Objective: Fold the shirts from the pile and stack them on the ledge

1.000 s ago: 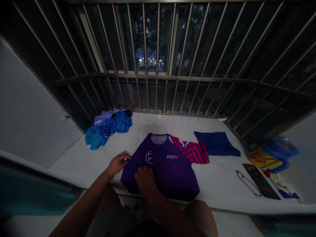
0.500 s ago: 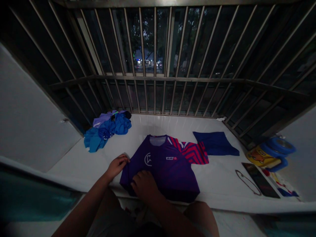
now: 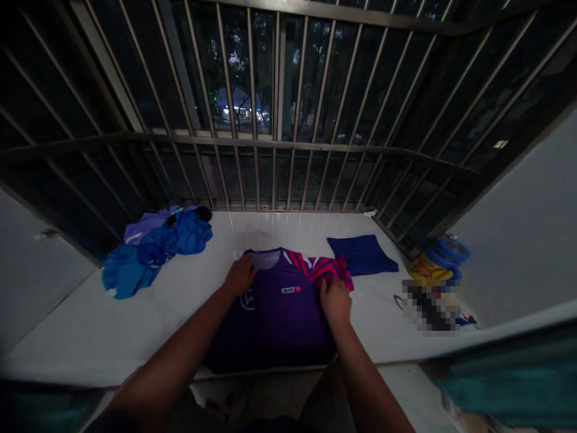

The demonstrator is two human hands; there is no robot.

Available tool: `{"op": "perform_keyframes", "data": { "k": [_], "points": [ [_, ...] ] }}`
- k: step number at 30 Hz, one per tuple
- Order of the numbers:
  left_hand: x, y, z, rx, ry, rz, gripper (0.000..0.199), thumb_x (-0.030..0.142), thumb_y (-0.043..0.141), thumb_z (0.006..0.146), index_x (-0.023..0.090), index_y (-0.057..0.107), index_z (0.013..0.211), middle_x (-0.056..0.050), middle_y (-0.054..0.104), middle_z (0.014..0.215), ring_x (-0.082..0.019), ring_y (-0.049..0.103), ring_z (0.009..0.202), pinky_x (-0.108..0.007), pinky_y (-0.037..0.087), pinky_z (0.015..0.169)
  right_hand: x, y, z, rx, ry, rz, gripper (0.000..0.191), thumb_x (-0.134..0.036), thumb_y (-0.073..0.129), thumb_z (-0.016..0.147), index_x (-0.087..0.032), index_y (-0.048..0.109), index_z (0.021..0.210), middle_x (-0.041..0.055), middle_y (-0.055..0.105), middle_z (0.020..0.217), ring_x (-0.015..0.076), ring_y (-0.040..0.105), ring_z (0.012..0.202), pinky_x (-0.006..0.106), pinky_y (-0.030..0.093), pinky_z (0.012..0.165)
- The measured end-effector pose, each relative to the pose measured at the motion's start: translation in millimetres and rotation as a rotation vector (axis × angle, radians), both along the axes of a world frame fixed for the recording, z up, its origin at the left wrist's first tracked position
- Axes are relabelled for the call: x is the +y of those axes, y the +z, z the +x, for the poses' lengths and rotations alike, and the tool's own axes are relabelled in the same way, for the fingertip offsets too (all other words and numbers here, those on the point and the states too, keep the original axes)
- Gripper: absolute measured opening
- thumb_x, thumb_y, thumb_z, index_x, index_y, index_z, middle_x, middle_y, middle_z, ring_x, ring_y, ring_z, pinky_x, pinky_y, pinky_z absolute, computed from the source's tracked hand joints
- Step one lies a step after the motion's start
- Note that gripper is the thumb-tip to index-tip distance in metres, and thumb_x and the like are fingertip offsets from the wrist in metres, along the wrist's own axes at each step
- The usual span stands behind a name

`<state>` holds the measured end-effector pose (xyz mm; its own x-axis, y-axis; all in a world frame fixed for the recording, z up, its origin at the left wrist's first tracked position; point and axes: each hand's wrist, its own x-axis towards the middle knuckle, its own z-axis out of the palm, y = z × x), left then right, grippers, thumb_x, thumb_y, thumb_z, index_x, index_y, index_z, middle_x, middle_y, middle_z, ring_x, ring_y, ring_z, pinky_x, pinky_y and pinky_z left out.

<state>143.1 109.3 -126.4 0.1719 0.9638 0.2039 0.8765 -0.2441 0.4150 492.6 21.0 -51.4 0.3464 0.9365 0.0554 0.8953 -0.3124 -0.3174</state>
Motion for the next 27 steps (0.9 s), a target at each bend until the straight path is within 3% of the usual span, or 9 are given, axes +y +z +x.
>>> {"op": "perform_keyframes", "data": {
  "k": [4, 10, 14, 17, 19, 22, 24, 27],
  "points": [
    [9.3, -6.2, -22.4, 0.056, -0.003, -0.041, 0.065, 0.045, 0.054, 0.108, 0.011, 0.054, 0.163, -0.024, 0.042, 0.176, -0.040, 0.037, 0.166, -0.063, 0.030, 0.134, 27.9, -2.4, 39.3, -0.022, -0.252, -0.048, 0.064, -0.054, 0.052, 0.109, -0.004, 0.058, 0.148, 0.0323, 0.065, 0.140, 0.0444, 0.065, 0.130, 0.056, 0.055, 0.101],
    [18.2, -3.5, -80.4, 0.177, 0.022, -0.109, 0.068, 0.054, 0.045, 0.110, 0.023, 0.046, 0.170, -0.015, 0.034, 0.181, -0.034, 0.027, 0.171, -0.070, 0.011, 0.137, 46.0, -31.9, 16.7, -0.020, -0.322, -0.059, 0.067, -0.054, 0.060, 0.104, -0.004, 0.057, 0.147, 0.0352, 0.061, 0.145, 0.0451, 0.057, 0.138, 0.060, 0.051, 0.105],
    [26.6, 11.6, -87.8, -0.161, 0.065, -0.134, 0.060, 0.048, 0.062, 0.101, 0.023, 0.063, 0.155, -0.017, 0.046, 0.176, -0.039, 0.027, 0.170, -0.074, 0.003, 0.135, 53.7, -39.3, 8.5, 0.062, -0.305, -0.101, 0.051, -0.048, 0.055, 0.104, -0.011, 0.071, 0.135, 0.0290, 0.071, 0.136, 0.0428, 0.066, 0.128, 0.060, 0.053, 0.101],
    [35.6, 23.2, -62.4, -0.357, 0.059, -0.122, 0.045, 0.038, 0.069, 0.096, 0.020, 0.075, 0.137, -0.019, 0.054, 0.169, -0.040, 0.030, 0.169, -0.068, 0.012, 0.138, 58.5, -34.7, 15.3, 0.134, -0.293, -0.124, 0.046, -0.047, 0.053, 0.103, -0.015, 0.079, 0.124, 0.0269, 0.076, 0.129, 0.0419, 0.072, 0.122, 0.058, 0.055, 0.098],
    [43.9, 27.3, -31.5, -0.449, 0.023, -0.140, 0.035, 0.035, 0.069, 0.097, 0.022, 0.079, 0.129, -0.016, 0.066, 0.159, -0.036, 0.047, 0.160, -0.058, 0.031, 0.136, 60.2, -28.3, 19.7, 0.175, -0.286, -0.113, 0.050, -0.046, 0.046, 0.105, -0.013, 0.080, 0.122, 0.0278, 0.078, 0.123, 0.0400, 0.076, 0.116, 0.053, 0.057, 0.095],
    [58.6, 28.1, 22.8, -0.616, -0.006, -0.234, 0.027, 0.036, 0.061, 0.105, 0.025, 0.080, 0.120, -0.012, 0.083, 0.126, -0.030, 0.076, 0.122, -0.048, 0.061, 0.108, 59.0, -14.1, 19.1, 0.218, -0.246, -0.048, 0.057, -0.041, 0.033, 0.109, -0.008, 0.077, 0.122, 0.0272, 0.080, 0.114, 0.0360, 0.079, 0.108, 0.043, 0.058, 0.089],
    [67.7, 27.5, 53.1, -0.706, -0.007, -0.314, 0.030, 0.039, 0.054, 0.110, 0.022, 0.079, 0.113, -0.013, 0.085, 0.108, -0.028, 0.081, 0.098, -0.043, 0.067, 0.088, 53.5, -2.4, 11.7, 0.228, -0.183, 0.019, 0.057, -0.039, 0.028, 0.111, -0.009, 0.074, 0.125, 0.0247, 0.081, 0.113, 0.0341, 0.079, 0.105, 0.039, 0.058, 0.087],
    [78.0, 28.2, 76.9, -0.789, -0.005, -0.399, 0.037, 0.044, 0.055, 0.112, 0.018, 0.077, 0.099, -0.016, 0.083, 0.090, -0.028, 0.080, 0.083, -0.042, 0.065, 0.078, 33.2, 13.5, -8.8, 0.231, -0.027, 0.122, 0.046, -0.038, 0.032, 0.113, -0.015, 0.070, 0.128, 0.0175, 0.081, 0.116, 0.0293, 0.077, 0.106, 0.038, 0.057, 0.096]
  ]
}}
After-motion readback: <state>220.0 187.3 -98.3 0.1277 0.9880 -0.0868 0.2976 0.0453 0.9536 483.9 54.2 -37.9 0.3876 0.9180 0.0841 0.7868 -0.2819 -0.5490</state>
